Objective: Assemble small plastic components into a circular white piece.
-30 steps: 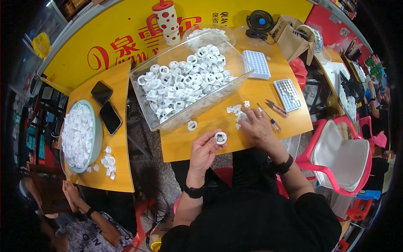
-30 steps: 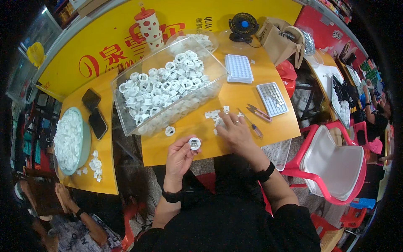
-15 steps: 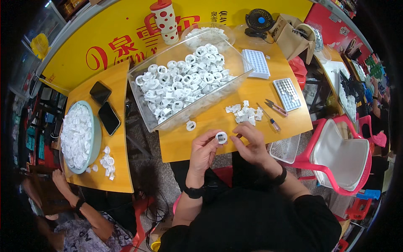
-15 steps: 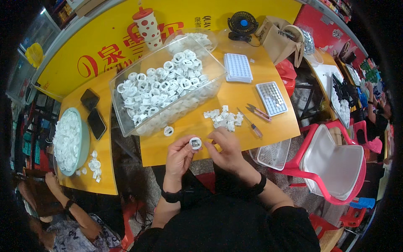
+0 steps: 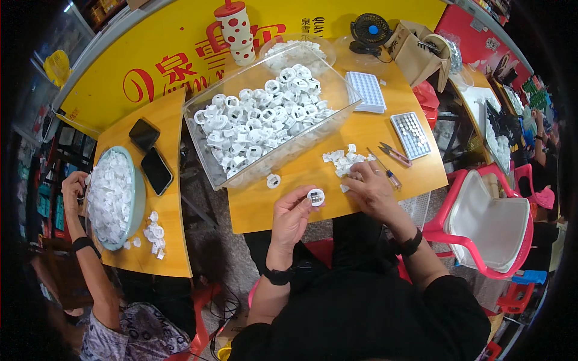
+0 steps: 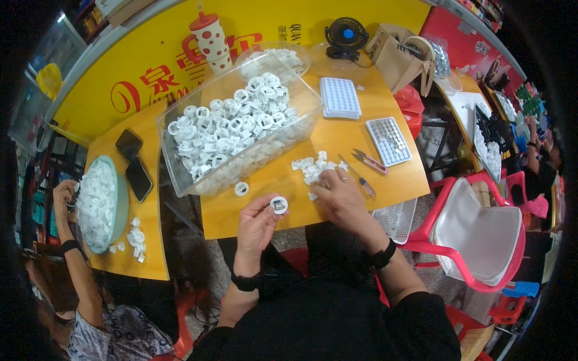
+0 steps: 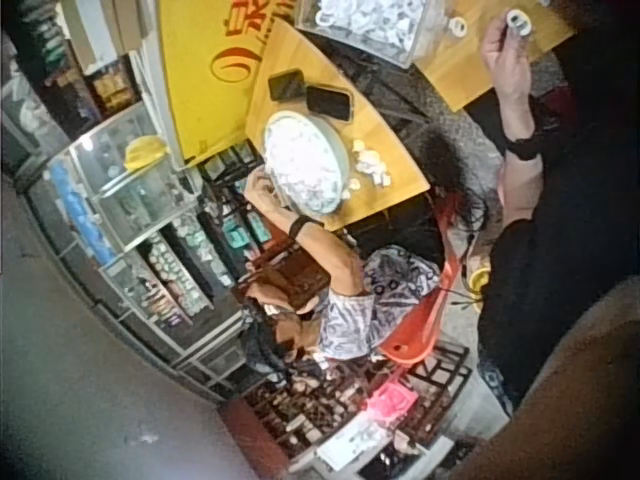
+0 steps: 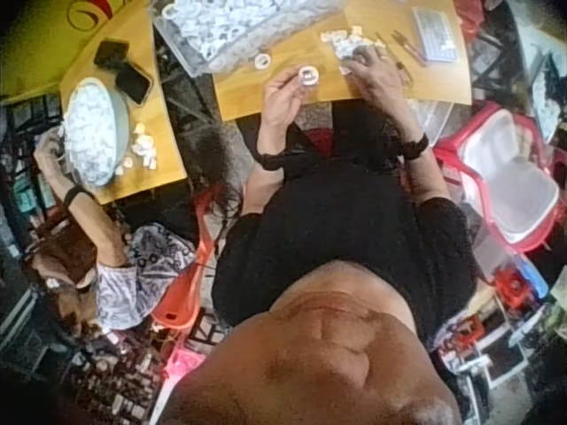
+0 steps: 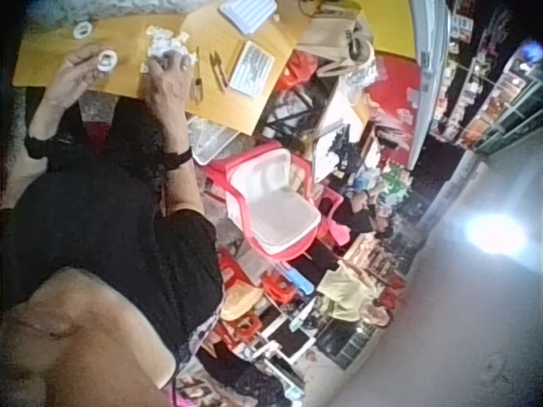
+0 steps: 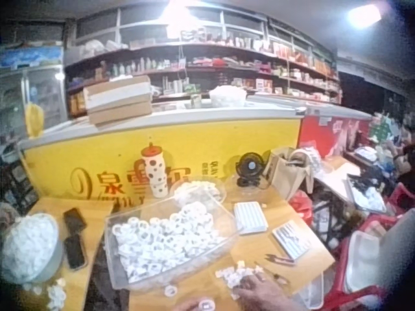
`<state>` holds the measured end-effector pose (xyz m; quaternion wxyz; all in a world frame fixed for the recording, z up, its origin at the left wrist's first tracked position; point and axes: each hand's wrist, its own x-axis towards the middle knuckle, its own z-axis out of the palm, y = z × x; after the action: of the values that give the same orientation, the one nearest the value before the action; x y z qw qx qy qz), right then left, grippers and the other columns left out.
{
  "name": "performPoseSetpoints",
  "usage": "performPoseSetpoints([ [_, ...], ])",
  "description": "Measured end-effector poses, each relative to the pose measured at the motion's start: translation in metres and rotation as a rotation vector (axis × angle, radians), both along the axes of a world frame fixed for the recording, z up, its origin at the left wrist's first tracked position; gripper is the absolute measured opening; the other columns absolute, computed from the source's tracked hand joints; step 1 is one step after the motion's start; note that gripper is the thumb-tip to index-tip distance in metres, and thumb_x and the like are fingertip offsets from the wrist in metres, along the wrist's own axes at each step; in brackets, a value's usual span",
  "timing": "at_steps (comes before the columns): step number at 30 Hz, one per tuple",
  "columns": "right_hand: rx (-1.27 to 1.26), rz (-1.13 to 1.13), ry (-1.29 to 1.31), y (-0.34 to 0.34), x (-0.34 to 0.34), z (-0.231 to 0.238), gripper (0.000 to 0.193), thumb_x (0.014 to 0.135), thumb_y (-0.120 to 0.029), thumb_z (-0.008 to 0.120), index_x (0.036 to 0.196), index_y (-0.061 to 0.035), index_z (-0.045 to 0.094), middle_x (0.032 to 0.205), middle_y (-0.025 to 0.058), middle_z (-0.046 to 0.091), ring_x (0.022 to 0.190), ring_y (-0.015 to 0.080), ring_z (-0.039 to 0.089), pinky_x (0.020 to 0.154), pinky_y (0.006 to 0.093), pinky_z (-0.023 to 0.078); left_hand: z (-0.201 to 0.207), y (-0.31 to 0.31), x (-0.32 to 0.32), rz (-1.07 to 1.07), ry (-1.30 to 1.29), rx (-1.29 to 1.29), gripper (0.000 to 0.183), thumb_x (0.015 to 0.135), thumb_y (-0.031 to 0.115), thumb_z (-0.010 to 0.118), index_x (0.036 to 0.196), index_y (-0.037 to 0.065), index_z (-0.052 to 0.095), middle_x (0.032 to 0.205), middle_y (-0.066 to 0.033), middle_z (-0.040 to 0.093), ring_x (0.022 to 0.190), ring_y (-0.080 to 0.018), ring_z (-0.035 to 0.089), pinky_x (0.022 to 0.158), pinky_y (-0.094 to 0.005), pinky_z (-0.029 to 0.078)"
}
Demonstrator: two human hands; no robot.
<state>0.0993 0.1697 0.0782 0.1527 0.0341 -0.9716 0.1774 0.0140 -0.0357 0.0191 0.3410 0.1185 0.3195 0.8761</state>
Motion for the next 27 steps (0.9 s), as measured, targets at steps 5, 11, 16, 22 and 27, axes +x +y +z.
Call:
performPoseSetpoints([
  [5,0.102,-0.030,0.026,-0.001,-0.003,-0.007,0.019,0.073,-0.015,0.066,0.090,-0.0083,0.061,0.111,0.0118,0.052,0.102,0.0310,0.049,0.083,0.0420,0.041,0.001,0.001,0.000,-0.005,0.007,-0.005,0.026,0.091,0.001,0.057,0.115,-0.005,0.060,0.107,-0.0147,0.065,0.090,-0.0227,0.066,0.076,-0.0275,0.052],
  [11,0.063,-0.038,-0.049,0.002,-0.005,-0.007,0.019,0.071,-0.012,0.067,0.087,-0.0061,0.059,0.120,0.0151,0.048,0.111,0.0360,0.044,0.093,0.0475,0.036,0.002,0.002,0.001,-0.008,-0.002,0.011,0.025,0.090,0.001,0.057,0.115,-0.005,0.060,0.107,-0.0145,0.065,0.090,-0.0225,0.066,0.076,-0.0270,0.052],
  [16,0.042,-0.018,-0.134,0.004,-0.011,0.003,0.019,0.069,-0.012,0.066,0.085,-0.0069,0.056,0.122,0.0168,0.047,0.113,0.0371,0.043,0.091,0.0492,0.036,-0.001,0.000,0.000,-0.005,-0.003,0.013,0.025,0.090,0.001,0.058,0.114,-0.005,0.061,0.107,-0.0148,0.065,0.090,-0.0222,0.066,0.075,-0.0269,0.052],
  [22,0.121,0.009,0.011,0.000,-0.006,-0.010,0.021,0.069,-0.009,0.065,0.086,-0.0053,0.055,0.106,0.0139,0.054,0.100,0.0336,0.050,0.082,0.0424,0.040,-0.001,0.000,0.001,-0.006,-0.017,0.020,0.026,0.090,0.002,0.058,0.115,-0.005,0.060,0.108,-0.0156,0.065,0.090,-0.0218,0.065,0.075,-0.0270,0.052],
  [27,-0.128,0.062,0.211,-0.009,-0.002,-0.008,0.024,0.068,-0.003,0.065,0.090,-0.0040,0.056,0.084,0.0120,0.056,0.078,0.0309,0.054,0.066,0.0389,0.044,0.000,-0.001,0.001,0.003,-0.015,0.004,0.026,0.092,0.002,0.054,0.116,-0.007,0.058,0.107,-0.0186,0.065,0.086,-0.0224,0.066,0.075,-0.0264,0.052],
])
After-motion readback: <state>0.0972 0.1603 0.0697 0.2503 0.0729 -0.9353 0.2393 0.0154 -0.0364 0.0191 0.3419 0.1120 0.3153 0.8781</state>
